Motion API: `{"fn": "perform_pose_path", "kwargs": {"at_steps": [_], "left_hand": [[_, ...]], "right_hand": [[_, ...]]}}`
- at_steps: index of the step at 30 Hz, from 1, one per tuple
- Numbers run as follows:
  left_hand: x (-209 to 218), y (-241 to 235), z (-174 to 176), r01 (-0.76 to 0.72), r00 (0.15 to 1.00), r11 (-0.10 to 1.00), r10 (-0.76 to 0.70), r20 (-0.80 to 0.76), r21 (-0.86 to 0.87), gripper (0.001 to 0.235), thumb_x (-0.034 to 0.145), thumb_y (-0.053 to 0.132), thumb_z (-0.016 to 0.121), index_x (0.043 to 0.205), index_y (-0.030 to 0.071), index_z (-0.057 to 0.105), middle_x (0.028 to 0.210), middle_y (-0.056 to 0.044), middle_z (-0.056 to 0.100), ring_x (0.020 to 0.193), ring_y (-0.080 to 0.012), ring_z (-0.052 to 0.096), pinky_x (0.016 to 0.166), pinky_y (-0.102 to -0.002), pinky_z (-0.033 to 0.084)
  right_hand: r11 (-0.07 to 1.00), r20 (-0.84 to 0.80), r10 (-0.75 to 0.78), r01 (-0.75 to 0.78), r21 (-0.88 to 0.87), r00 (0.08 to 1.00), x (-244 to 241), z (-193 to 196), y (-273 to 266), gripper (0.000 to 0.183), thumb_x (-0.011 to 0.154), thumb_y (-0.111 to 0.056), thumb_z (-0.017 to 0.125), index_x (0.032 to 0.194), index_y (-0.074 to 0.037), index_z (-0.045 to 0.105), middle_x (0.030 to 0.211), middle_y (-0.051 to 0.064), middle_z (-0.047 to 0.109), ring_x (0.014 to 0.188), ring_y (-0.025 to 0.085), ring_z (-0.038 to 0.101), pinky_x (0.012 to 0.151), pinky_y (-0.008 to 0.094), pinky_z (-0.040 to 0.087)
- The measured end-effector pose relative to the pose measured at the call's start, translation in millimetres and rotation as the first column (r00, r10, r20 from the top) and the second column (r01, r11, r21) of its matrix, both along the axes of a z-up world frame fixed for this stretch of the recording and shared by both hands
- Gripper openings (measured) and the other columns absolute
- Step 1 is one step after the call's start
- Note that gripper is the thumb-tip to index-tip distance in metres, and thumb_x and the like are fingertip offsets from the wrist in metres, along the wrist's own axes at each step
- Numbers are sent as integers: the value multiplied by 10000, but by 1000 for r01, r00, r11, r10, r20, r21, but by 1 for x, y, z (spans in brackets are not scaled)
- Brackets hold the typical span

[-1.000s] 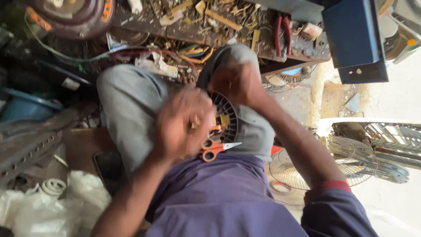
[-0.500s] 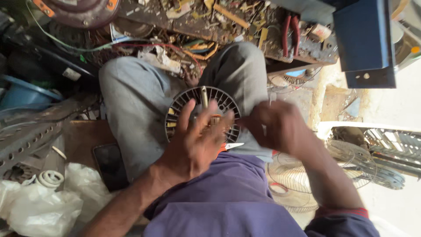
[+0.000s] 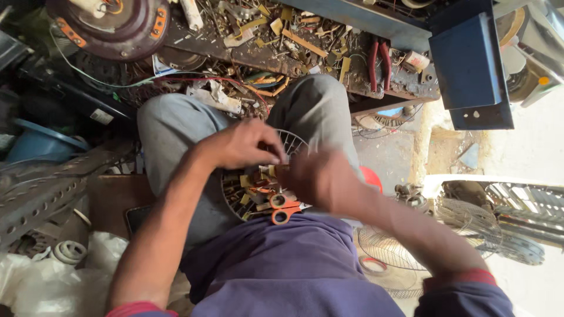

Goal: The person inserts insulation material and copper wiring into the slots of a fan motor stator, using scissors to trim materials and a small tool to guide wires.

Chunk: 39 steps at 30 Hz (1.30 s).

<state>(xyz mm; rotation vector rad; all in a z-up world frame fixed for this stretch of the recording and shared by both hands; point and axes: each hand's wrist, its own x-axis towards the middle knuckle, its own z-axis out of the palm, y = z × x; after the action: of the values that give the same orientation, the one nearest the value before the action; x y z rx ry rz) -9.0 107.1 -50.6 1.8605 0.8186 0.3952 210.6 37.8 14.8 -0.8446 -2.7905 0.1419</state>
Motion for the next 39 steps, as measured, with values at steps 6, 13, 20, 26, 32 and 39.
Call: {"fn": "perform_pose_path", "kwargs": {"at_steps": [6, 13, 20, 26, 32, 39], "left_hand": [[8, -102, 39, -260, 955, 914, 195, 222, 313, 172, 883, 195, 731, 979, 65, 789, 1343, -133, 604, 1190, -346, 614, 985, -530, 506], [10, -94, 53, -235, 970, 625, 98, 225, 744, 129, 882, 103, 756, 941, 11, 688, 1435, -191, 572, 1306, -398, 554, 1065, -566, 487], [20, -3, 7, -264, 960, 964, 258, 108, 40, 188, 813, 185, 844, 874, 37, 745, 818, -92, 729, 782, -223, 696, 701, -345, 537], [-13, -39, 10, -109, 970, 993, 98, 224, 36, 152, 852, 169, 761, 963, 69, 786, 1070, -84, 730, 1024, -222, 707, 908, -363, 567], [9, -108, 49, -97, 982, 600, 186, -20, 794, 224, 871, 139, 735, 1039, -3, 774, 1421, -139, 592, 1347, -366, 498, 1164, -566, 320], [21, -99, 45, -625, 700, 773, 491, 519, 111, 142, 959, 133, 692, 911, -1, 691, 1282, -91, 647, 1047, -219, 662, 974, -371, 571]], "right_hand": [[934, -251, -83, -12, -356, 965, 56, 9, -20, 195, 788, -62, 742, 980, -92, 760, 851, 73, 715, 734, 222, 700, 620, 368, 533], [813, -327, -372, 134, -567, 869, 26, -73, 57, 137, 795, -120, 817, 931, -106, 807, 863, 83, 753, 722, 200, 717, 649, 319, 555], [945, -291, -323, 290, -152, 901, 6, -19, 59, 80, 797, -94, 783, 862, -127, 748, 787, 86, 680, 621, 261, 658, 529, 399, 507], [977, -78, 55, -70, -201, 995, 20, 29, -29, 179, 704, -142, 756, 861, -68, 715, 831, 80, 683, 669, 248, 653, 595, 402, 517], [856, -236, -254, 105, -506, 938, 57, -9, 20, 69, 850, -95, 755, 901, -110, 800, 793, 60, 719, 716, 213, 671, 624, 368, 522], [791, -249, -423, 222, -570, 871, 23, -68, 70, 63, 812, -100, 759, 861, -116, 796, 799, 61, 731, 582, 228, 682, 526, 360, 524]]}}
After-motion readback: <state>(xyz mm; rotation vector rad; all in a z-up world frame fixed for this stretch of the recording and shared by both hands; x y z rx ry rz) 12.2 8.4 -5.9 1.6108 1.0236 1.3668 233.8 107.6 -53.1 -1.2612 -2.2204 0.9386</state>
